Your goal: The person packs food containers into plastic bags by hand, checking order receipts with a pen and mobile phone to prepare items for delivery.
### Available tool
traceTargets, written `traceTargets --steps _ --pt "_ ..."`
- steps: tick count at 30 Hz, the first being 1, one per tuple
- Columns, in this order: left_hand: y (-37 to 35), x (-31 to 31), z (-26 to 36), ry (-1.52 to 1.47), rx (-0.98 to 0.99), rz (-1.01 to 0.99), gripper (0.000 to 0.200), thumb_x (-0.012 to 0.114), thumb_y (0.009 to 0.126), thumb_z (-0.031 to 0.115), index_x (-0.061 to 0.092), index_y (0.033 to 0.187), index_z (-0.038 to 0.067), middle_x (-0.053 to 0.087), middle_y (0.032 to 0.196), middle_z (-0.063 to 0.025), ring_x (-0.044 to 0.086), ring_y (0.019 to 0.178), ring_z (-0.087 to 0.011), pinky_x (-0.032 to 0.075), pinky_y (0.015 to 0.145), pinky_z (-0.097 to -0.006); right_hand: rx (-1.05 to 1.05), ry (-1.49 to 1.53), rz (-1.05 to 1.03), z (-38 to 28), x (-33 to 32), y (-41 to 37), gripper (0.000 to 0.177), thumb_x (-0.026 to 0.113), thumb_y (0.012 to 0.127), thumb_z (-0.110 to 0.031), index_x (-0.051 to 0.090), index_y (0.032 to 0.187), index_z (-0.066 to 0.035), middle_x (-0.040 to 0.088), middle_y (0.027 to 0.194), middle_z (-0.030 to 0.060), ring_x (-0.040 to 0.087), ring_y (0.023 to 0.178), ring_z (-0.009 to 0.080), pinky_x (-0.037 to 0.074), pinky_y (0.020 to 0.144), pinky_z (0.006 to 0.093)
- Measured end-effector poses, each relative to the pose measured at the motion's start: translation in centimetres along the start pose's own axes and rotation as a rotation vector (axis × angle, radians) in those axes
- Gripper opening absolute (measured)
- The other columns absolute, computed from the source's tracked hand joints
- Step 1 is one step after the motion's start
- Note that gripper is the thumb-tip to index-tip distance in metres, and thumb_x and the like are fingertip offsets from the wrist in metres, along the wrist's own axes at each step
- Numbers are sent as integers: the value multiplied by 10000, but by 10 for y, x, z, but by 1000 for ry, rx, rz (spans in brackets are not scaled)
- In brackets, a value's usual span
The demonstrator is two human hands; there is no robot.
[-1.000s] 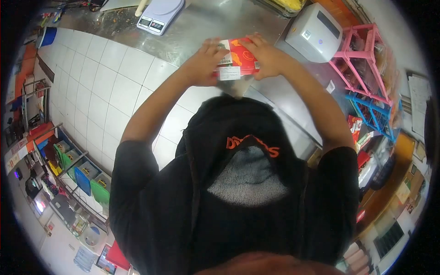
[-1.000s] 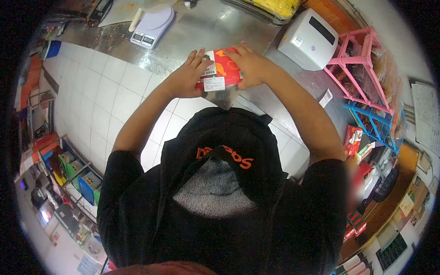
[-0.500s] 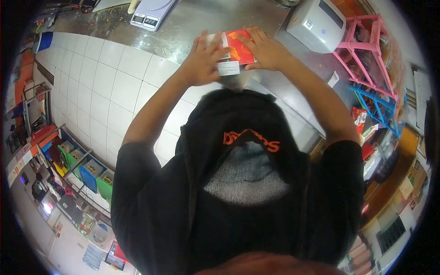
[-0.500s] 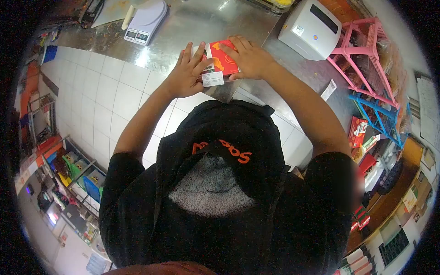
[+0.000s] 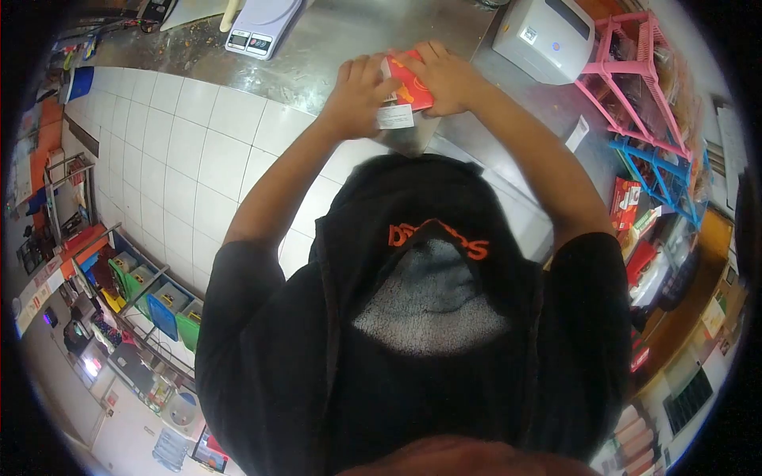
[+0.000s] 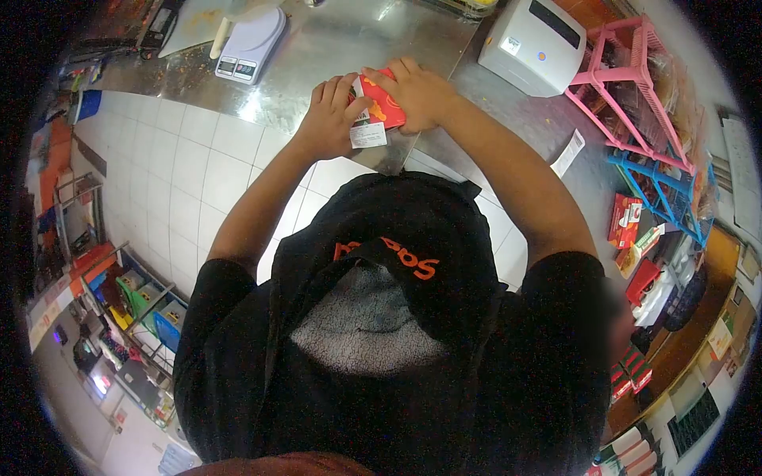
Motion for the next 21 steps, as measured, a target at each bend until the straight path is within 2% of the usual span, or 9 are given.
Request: traceTargets --steps 2,4,5,7,13,16,18,19,21 --pt "0 -2 0 -16 -21 4 696 805 540 250 526 1171 163 395 1335 -229 404 1210 -430 309 999 -545 -13 -15 27 -7 1 3 1161 825 545 -384 214 1508 -166 437 1264 179 432 1206 349 352 1058 514" --pt "0 -3 0 -32 -38 6 656 791 543 213 572 1159 168 404 1331 -209 401 1207 -413 306 1001 -537 72 -40 78 -15 3 8 1045 786 604 -412 271 1458 -99 428 1282 187 400 1235 353 263 1108 510" --pt "1 -4 1 -46 -34 21 645 782 547 198 572 1156 168 407 1328 -204 406 1202 -410 308 999 -533 71 -41 78 -15 5 9 1045 786 604 -412 271 1458 -99 428 1282 187 400 1235 353 263 1108 510" --pt "1 -5 0 -56 -32 33 635 772 551 183 572 1154 169 410 1325 -199 412 1197 -407 310 998 -529 -7 -96 166 -20 2 12 1001 738 625 -506 336 1410 -31 477 1211 168 452 1177 316 284 1080 482" --pt "-1 -4 -1 -107 -34 40 588 749 563 151 576 1125 166 407 1333 -186 408 1200 -399 309 996 -529 -76 11 238 -19 -2 9 910 717 661 -499 406 1356 -1 507 1174 161 463 1150 304 320 1018 423" --pt "-2 -4 -3 -32 -10 3 617 793 586 236 556 1151 167 389 1347 -202 393 1216 -412 299 1005 -541 -75 -8 263 -19 -3 9 910 713 658 -501 411 1351 6 512 1171 158 468 1137 301 325 1015 414" --pt "1 -5 -4 -82 38 -85 717 830 589 392 524 1197 168 348 1379 -215 351 1259 -419 263 1022 -568 -65 -4 259 -20 -3 9 914 714 652 -498 410 1350 8 510 1173 157 469 1133 298 325 1014 413" --pt "2 -7 -7 -79 46 -81 717 830 589 392 524 1197 168 348 1379 -215 351 1259 -419 263 1022 -568 -56 0 248 -19 -3 9 919 715 646 -495 410 1350 10 509 1175 155 470 1130 295 326 1013 412" --pt "1 3 -16 -181 16 -209 830 827 553 511 482 1210 139 306 1420 -223 281 1321 -428 206 1054 -572 -47 -15 244 -17 -3 10 920 717 640 -488 411 1350 11 508 1179 153 469 1133 295 325 1015 412"
Point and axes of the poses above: each hand's wrist, its own y-axis towards the middle knuckle, its own x-axis out of the palm, z = x × y, the point moved 6 cm from there along y, towards the middle knuckle
